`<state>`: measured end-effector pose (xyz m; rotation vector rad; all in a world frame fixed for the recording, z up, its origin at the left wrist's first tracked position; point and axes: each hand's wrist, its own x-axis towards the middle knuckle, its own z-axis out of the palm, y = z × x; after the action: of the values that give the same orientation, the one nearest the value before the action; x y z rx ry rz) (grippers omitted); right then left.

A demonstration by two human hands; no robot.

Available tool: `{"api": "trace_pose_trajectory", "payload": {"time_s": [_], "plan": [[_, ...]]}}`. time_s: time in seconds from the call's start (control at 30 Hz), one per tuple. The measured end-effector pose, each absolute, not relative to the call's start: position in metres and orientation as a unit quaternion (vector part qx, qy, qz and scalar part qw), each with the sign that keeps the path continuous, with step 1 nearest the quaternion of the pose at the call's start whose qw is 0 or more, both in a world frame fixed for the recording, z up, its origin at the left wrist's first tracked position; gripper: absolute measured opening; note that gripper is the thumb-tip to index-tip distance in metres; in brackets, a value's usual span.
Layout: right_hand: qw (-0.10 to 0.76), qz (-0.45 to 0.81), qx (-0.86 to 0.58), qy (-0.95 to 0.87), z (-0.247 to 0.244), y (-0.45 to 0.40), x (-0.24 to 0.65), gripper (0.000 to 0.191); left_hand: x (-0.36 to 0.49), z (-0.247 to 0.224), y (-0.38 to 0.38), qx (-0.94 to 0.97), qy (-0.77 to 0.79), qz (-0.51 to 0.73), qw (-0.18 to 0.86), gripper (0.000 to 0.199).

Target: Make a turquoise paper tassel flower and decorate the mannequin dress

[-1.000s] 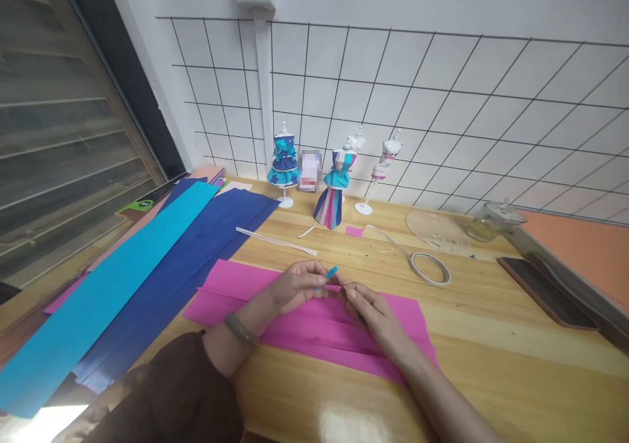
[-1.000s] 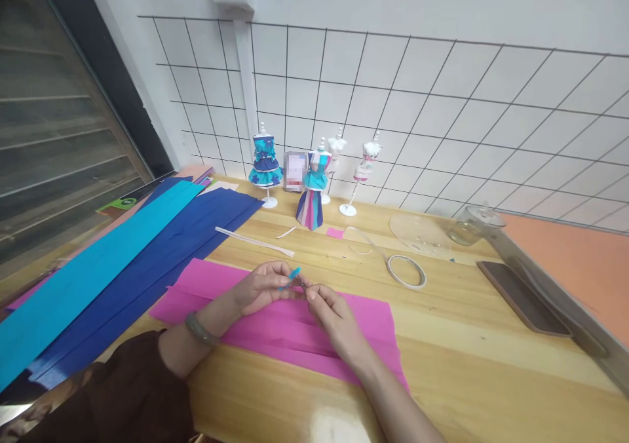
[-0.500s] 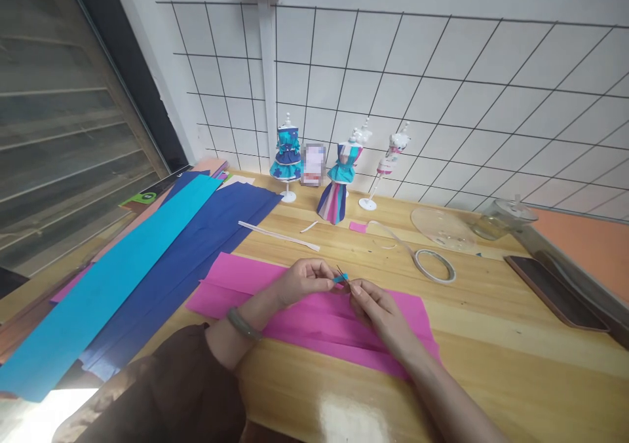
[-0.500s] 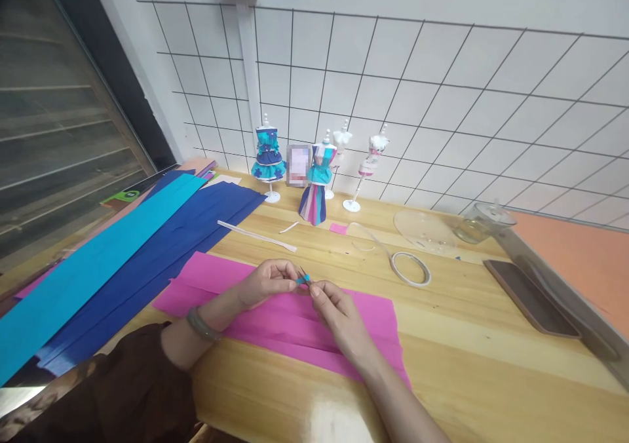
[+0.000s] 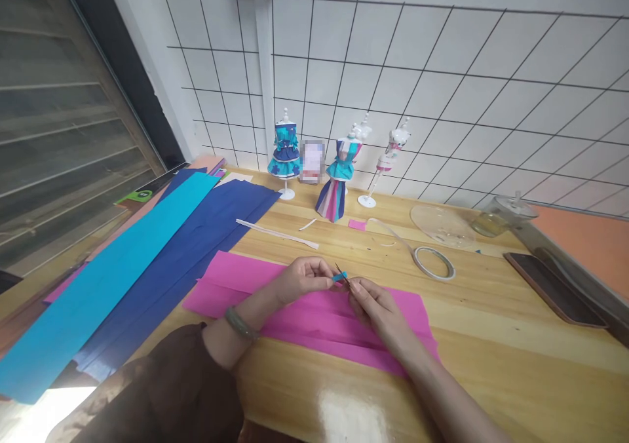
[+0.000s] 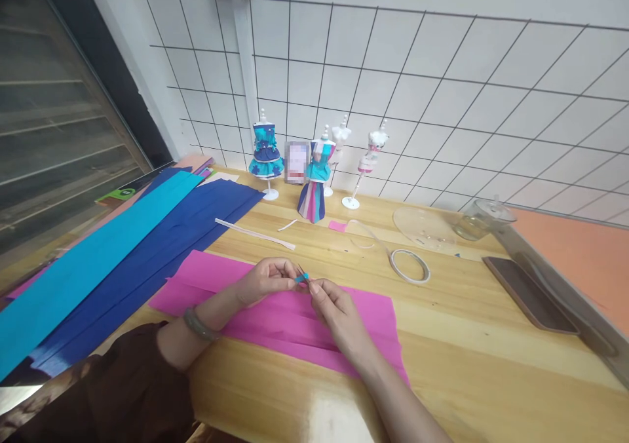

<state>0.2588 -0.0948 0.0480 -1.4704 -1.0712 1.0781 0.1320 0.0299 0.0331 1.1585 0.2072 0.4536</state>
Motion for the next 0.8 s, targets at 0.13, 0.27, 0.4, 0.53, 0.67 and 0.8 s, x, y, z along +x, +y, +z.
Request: {"api": "trace_pose_trajectory", "payload": {"time_s": [0.13, 0.27, 0.4, 0.53, 0.67, 0.8], "plan": [[0.489, 0.446, -0.606, -0.44, 0.0467, -0.0947, 0.2591, 0.04, 0.1322, 0.0318, 0.0297, 0.548, 0.091, 0.208, 0.805, 0.018], [0.489, 0.437, -0.61, -0.444, 0.049, -0.0943, 0.2586, 0.041, 0.1323, 0.0314, 0.0297, 0.548, 0.095, 0.209, 0.804, 0.019], [0.492, 0.429, -0.613, -0.445, 0.0504, -0.0936, 0.2585, 0.042, 0.1324, 0.0318, 0.0297, 0.546, 0.101, 0.205, 0.806, 0.02], [0.489, 0.427, -0.615, -0.447, 0.0494, -0.094, 0.2591, 0.041, 0.1319, 0.0319, 0.03, 0.554, 0.105, 0.203, 0.801, 0.018], [0.486, 0.395, -0.632, -0.456, 0.0506, -0.0955, 0.2578, 0.042, 0.1313, 0.0319, 0.0306, 0.575, 0.107, 0.207, 0.784, 0.016], [0.491, 0.382, -0.641, -0.45, 0.0544, -0.0963, 0.2571, 0.043, 0.131, 0.0312, 0.0308, 0.581, 0.128, 0.201, 0.778, 0.019]]}}
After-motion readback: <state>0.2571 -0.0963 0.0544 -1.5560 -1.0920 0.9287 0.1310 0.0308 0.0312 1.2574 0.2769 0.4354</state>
